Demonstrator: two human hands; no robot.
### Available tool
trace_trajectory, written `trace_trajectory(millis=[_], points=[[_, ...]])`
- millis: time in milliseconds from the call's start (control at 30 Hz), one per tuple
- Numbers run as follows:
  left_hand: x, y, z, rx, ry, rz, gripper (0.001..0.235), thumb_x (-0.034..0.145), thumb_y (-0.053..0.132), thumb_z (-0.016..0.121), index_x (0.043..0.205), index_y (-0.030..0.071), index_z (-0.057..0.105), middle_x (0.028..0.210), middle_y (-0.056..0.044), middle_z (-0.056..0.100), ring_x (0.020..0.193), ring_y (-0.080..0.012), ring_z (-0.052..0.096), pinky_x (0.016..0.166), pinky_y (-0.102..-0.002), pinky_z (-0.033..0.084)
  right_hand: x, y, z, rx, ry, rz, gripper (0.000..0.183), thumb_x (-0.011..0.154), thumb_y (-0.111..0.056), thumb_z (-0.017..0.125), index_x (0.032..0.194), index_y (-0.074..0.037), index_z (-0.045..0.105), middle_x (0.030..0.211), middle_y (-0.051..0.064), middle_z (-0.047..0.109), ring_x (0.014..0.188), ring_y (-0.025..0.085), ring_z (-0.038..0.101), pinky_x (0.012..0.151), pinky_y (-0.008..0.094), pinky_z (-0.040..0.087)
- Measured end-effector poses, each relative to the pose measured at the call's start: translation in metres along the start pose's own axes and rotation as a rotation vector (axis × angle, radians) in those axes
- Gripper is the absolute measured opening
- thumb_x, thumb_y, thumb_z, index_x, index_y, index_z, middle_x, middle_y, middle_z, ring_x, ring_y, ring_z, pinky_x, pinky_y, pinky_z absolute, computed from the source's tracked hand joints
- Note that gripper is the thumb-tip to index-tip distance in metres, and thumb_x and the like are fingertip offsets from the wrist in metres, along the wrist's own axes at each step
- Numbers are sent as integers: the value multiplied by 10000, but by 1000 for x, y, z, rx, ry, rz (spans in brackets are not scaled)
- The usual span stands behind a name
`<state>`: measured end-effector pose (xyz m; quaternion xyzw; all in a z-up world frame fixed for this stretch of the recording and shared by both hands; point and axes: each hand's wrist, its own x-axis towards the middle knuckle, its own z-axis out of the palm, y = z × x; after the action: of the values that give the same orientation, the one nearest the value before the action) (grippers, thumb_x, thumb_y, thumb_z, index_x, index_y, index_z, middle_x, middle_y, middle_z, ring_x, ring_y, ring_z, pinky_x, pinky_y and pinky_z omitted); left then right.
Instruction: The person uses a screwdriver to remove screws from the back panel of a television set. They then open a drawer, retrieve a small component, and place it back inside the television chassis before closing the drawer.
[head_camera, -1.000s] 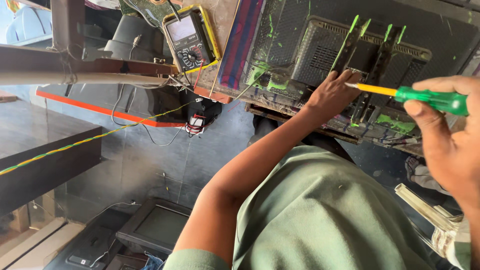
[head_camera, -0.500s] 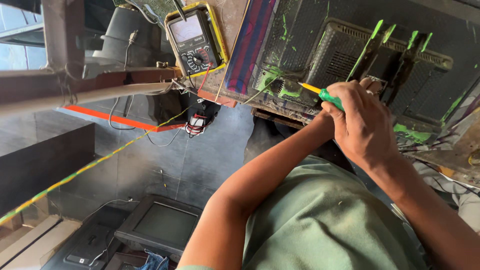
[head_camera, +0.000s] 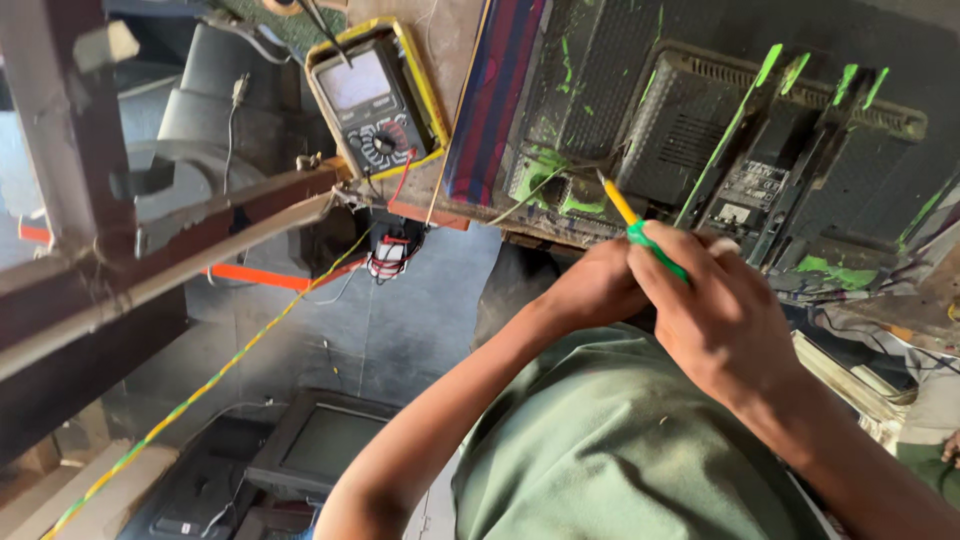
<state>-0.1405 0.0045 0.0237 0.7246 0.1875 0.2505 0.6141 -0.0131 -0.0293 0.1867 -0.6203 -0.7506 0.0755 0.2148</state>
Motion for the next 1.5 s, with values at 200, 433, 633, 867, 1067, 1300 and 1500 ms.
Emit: trace_trajectory(millis=[200, 433, 633, 867, 1067, 1300, 1500], points=[[-47, -23, -53, -420, 297, -399, 149, 985, 101, 714, 1036, 10, 608, 908, -52, 615, 846, -118, 583, 762, -290, 509, 11, 4, -25, 72, 82, 147, 217, 949, 62, 747, 1117, 30, 613, 1145, 195, 697, 1004, 334, 730, 789, 397, 599], [-54, -74, -101, -452, 616, -335, 59, 1009, 31, 607, 1066, 24, 620, 939, 5, 599, 863, -70, 522, 762, -247, 439, 34, -13, 9, 147, 65, 126, 227, 913, 31, 764, 1078, 12, 609, 1112, 159, 701, 945, 339, 711, 784, 407, 584], [-33, -64, -109, 75, 622, -313, 285, 858, 39, 754, 1131, 33, 674, 912, -29, 564, 748, -110, 521, 689, -263, 469, 44, -16, 33, 160, -51, 69, 240, 982, 17, 753, 1168, -12, 603, 1147, 122, 672, 973, 325, 711, 823, 405, 587], [-26, -44, -115, 164, 527, -215, 383, 821, 19, 759, 1197, 47, 692, 900, -78, 547, 790, -200, 564, 734, -323, 495, 61, -32, 36, 88, -150, 60, 169, 1020, -25, 740, 1138, 11, 626, 1041, 160, 688, 820, 308, 707, 689, 382, 568], [-21, -40, -126, 262, 419, -48, 327, 896, 48, 766, 1216, 66, 697, 988, -103, 579, 904, -270, 606, 806, -372, 517, 91, -38, 20, -154, -313, 75, 338, 1016, -255, 745, 848, 3, 605, 577, 158, 624, 468, 277, 638, 435, 370, 485], [-12, -24, -146, 341, 273, 153, 297, 941, 57, 749, 1226, 27, 671, 1106, -136, 601, 1048, -350, 602, 909, -436, 521, 105, -39, 17, -206, -296, -92, 318, 1044, -199, 711, 819, 14, 640, 615, 160, 634, 487, 262, 645, 439, 372, 515], [-2, 2, -157, 355, 135, 218, 231, 917, 39, 753, 1117, -7, 648, 1095, -147, 586, 1052, -364, 591, 921, -442, 514, 104, -26, 15, -216, -362, -295, 73, 909, 0, 670, 962, 0, 720, 889, 147, 669, 856, 257, 697, 764, 360, 610]])
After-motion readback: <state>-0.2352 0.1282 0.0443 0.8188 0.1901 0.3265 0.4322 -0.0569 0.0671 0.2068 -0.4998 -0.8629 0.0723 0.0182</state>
